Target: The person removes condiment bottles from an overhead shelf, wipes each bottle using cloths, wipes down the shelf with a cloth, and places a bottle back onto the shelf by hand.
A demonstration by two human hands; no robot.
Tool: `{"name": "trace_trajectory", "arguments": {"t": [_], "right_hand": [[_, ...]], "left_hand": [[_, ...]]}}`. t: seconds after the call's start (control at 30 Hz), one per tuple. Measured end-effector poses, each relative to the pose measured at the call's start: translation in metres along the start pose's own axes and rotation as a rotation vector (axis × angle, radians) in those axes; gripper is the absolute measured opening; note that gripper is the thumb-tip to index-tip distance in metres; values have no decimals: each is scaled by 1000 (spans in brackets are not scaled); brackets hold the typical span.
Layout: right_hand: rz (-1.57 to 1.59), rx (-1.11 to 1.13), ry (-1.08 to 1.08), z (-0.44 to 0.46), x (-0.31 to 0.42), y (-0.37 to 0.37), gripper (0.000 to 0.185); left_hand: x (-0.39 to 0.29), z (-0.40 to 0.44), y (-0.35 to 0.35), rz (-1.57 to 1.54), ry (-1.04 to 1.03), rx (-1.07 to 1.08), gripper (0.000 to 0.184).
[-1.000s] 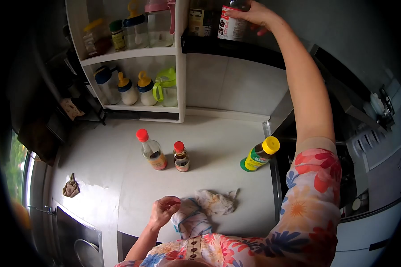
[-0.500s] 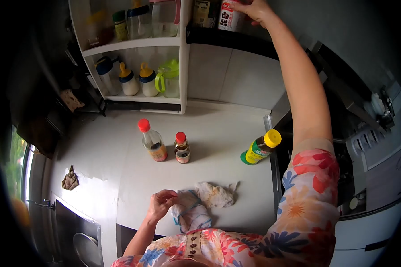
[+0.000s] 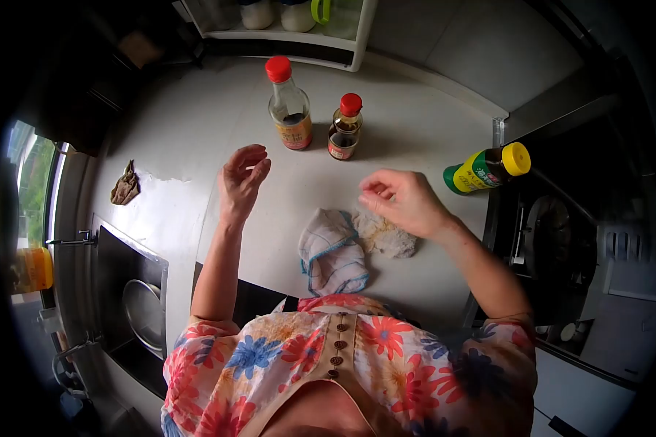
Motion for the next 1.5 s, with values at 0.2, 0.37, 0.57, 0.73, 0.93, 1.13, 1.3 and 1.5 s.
{"name": "trace_trajectory", "arguments": {"t": [0.2, 0.37, 0.57, 0.73, 0.93, 1.13, 1.3, 1.5], "right_hand": [[-390, -159, 14, -24, -41, -87, 42], [-455, -113, 22, -21, -64, -109, 37], [-112, -91, -91, -33, -68, -99, 20], [1216, -292, -321, -59, -59, -75, 15], [1199, -146, 348, -153, -3, 30, 28], [1271, -888, -200, -179, -121, 29, 41], [979, -673, 133, -173, -111, 42, 38], [953, -641, -6, -193, -110, 51, 26]], "left_hand": [[-49, 66, -14, 172, -271, -16, 62], [-65, 80, -34, 179, -320, 45, 75], [-45, 63, -12, 194, -305, -116, 53], [-45, 4, -24, 102, -267, -49, 30], [-52, -24, -120, 105, -263, 340, 22], [-52, -28, -244, 103, -240, 716, 39], [-68, -86, -307, -176, 47, 1152, 64], [-80, -112, -332, -261, 162, 1366, 67]]}}
Point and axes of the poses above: each hand's wrist, its own z-axis towards the middle knuckle, its own y-axis out of the back of the hand, x = y × z, the point moved 5 cm from there along z, towards the middle knuckle, and after that the axes turned 1 degree about y, right-handed, at the moved point
